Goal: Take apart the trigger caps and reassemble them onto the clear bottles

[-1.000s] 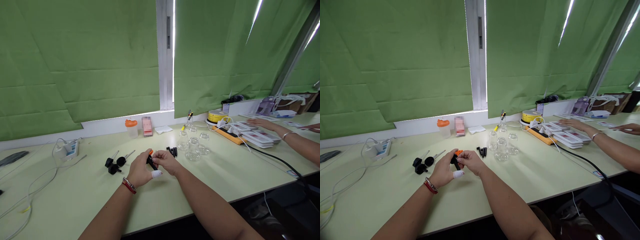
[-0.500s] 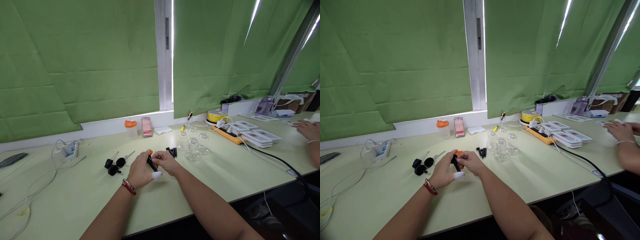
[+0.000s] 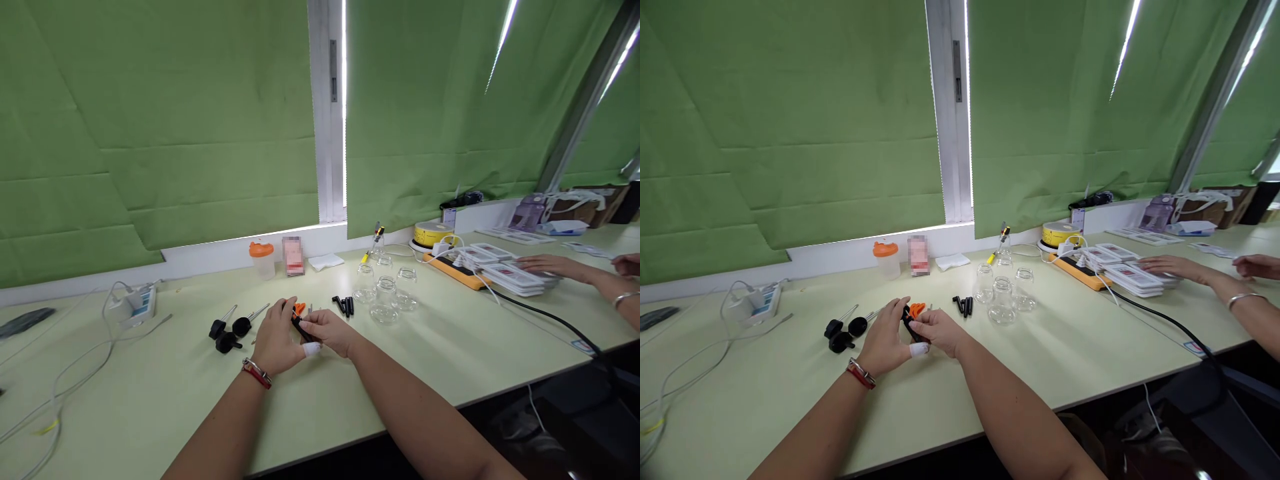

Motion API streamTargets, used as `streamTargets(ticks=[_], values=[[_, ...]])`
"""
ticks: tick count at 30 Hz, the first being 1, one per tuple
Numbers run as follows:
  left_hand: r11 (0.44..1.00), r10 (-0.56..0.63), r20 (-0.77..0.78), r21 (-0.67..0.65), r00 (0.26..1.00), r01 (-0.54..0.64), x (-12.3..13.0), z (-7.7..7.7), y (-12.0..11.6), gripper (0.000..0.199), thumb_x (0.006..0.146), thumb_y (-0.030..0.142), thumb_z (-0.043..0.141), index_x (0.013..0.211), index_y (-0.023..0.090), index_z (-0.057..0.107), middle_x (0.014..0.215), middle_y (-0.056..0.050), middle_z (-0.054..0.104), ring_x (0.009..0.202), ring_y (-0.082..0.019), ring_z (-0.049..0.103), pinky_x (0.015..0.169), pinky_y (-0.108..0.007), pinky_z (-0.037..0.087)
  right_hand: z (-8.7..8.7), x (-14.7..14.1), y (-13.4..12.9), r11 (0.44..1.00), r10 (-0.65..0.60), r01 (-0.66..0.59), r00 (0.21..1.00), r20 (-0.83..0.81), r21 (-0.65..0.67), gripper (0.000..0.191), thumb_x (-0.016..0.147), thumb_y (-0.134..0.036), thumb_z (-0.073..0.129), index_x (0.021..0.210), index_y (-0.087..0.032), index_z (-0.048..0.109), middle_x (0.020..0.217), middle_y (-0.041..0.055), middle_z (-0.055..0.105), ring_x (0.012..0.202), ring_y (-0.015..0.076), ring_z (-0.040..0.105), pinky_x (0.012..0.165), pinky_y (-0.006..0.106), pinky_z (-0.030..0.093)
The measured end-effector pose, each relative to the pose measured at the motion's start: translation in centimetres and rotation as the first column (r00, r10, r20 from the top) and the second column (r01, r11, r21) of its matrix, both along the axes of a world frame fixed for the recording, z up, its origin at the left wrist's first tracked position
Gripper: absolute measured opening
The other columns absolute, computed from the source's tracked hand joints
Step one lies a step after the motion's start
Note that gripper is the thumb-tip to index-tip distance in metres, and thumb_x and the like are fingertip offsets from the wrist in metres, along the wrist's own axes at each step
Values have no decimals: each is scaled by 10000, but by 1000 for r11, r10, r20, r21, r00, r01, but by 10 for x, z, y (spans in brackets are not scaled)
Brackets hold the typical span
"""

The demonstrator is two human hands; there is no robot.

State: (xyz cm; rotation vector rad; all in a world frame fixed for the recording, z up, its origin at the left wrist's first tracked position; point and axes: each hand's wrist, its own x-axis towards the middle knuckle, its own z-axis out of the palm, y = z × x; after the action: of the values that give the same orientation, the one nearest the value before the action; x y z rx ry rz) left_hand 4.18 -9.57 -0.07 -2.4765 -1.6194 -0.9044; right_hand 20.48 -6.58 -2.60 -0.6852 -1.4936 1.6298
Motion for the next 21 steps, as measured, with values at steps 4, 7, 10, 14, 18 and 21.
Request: streamTargets(ticks=[4, 7, 10, 14, 18, 21], values=[[998, -3, -27, 56, 1000, 4, 0, -2, 1, 943, 572, 476, 737, 1383, 201, 341, 1357, -166, 423, 1267, -358, 403, 1047, -511, 338, -2, 0, 1, 1000, 3, -3, 1000, -1, -14, 354, 685, -476, 743, 738, -138, 649, 516, -58, 476, 475, 71, 372, 463, 225, 276], [995, -30, -28, 92, 999, 33, 1, -2, 1, 965, 584, 466, 739, 1402, 204, 298, 1376, -173, 405, 1285, -362, 380, 1053, -510, 328, 1, 1, -1, 999, 16, -16, 1000, -11, -38, 312, 656, -415, 774, 731, -141, 647, 538, -49, 500, 491, 78, 406, 476, 228, 294], [984, -83, -22, 159, 996, 85, -2, 0, 3, 1021, 621, 497, 714, 1440, 195, 185, 1441, -186, 332, 1334, -367, 314, 1069, -522, 296, 10, 4, -2, 1000, 20, -20, 1000, -3, -12, 283, 654, -380, 767, 733, -143, 635, 572, -23, 564, 513, 95, 467, 503, 237, 327], [956, -18, 27, 294, 999, 9, -20, 2, 13, 906, 752, 475, 615, 1444, 147, 131, 1457, -207, 313, 1365, -353, 271, 1076, -512, 261, 24, 11, 13, 967, -198, 176, 975, 105, 185, 260, 750, -369, 658, 863, -137, 621, 682, 19, 635, 581, 116, 540, 555, 244, 380], [917, 329, 74, 211, 941, -337, -46, 2, 27, 595, 836, 354, 487, 1360, 128, 317, 1345, -203, 466, 1267, -341, 414, 1014, -496, 315, 30, 25, 48, 754, -625, 327, 624, 468, 569, 254, 907, -323, 437, 1041, -153, 571, 874, 67, 674, 726, 153, 613, 610, 258, 415], [833, 548, 38, 60, 836, -549, -62, 1, 33, 533, 805, 280, 468, 1304, 106, 397, 1267, -206, 539, 1184, -358, 484, 955, -502, 343, 30, 35, 72, 709, -688, 271, 465, 557, 651, 145, 871, -241, 505, 948, -170, 606, 894, 89, 664, 810, 204, 612, 650, 287, 399]])
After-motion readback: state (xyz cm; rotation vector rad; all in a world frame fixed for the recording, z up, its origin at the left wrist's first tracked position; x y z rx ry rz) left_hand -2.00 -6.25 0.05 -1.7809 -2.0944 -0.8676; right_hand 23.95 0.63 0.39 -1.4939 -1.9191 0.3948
